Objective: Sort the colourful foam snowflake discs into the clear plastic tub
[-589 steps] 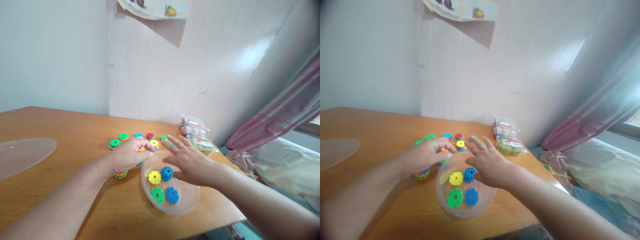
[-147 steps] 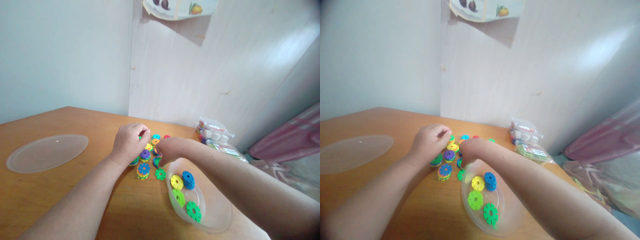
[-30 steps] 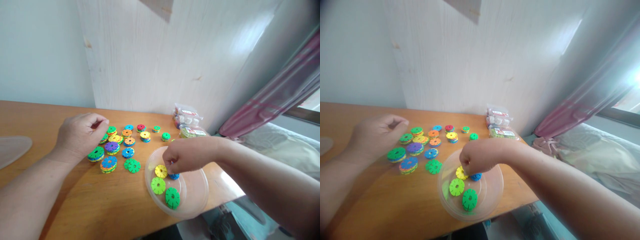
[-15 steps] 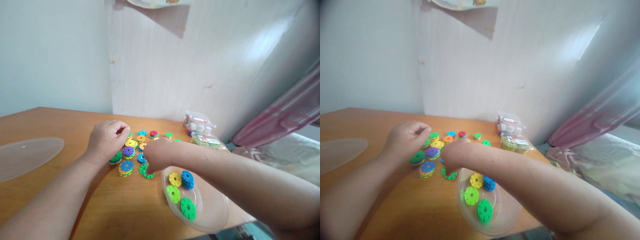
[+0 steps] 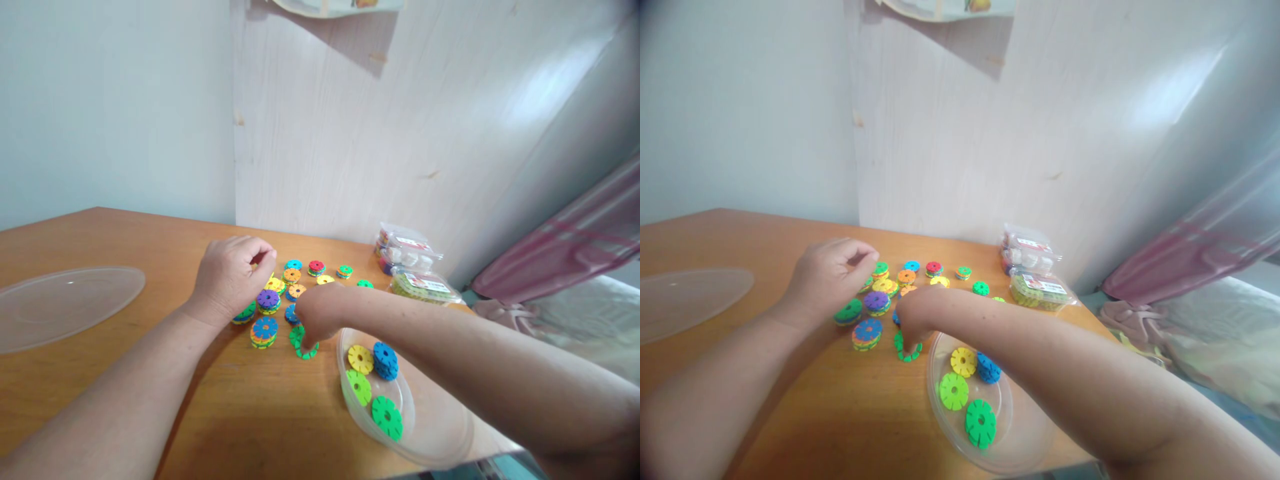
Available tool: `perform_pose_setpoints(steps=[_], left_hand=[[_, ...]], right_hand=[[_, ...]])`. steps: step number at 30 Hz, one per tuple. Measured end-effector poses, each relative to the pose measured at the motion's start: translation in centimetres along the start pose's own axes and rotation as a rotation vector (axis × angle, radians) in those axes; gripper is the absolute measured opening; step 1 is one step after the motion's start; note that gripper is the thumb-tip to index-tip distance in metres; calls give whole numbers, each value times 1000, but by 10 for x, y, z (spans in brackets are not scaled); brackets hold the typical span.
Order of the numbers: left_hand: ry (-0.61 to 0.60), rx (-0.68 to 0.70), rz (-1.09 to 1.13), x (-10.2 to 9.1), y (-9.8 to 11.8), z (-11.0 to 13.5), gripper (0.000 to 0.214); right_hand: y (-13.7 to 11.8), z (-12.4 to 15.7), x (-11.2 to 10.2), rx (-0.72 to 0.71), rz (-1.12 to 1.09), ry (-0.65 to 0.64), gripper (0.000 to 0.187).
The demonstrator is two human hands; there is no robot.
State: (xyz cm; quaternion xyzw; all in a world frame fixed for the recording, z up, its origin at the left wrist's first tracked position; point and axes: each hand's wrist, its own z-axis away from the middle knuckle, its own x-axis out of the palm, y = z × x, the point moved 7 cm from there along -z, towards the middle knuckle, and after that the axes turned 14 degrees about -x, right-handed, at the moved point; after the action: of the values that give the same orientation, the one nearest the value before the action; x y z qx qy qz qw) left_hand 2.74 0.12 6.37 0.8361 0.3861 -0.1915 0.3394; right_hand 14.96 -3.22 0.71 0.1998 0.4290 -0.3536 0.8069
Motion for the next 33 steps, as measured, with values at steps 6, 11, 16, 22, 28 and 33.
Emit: perform_pose_setpoints(steps=[6,11,16,22,28,33], left_hand=[[-39,-12,-5,1,3,1,22],[-118,-56,-43,7,6,2,23],[-161,32,-129,16,14,6,28],[-135,94,-176,17,21,9,27],[-72,108,-198,14,19,8,26],[-97,110,-217,16,15,8,27]], right_hand=[[6,35,-20,-56,-152,123,27],[29,102,-24,-109,-444,297,16],[38,139,13,-141,-493,175,12],[24,135,50,-152,-305,14,17],[7,127,52,-222,-182,-59,21],[11,130,51,-186,-169,-79,23]])
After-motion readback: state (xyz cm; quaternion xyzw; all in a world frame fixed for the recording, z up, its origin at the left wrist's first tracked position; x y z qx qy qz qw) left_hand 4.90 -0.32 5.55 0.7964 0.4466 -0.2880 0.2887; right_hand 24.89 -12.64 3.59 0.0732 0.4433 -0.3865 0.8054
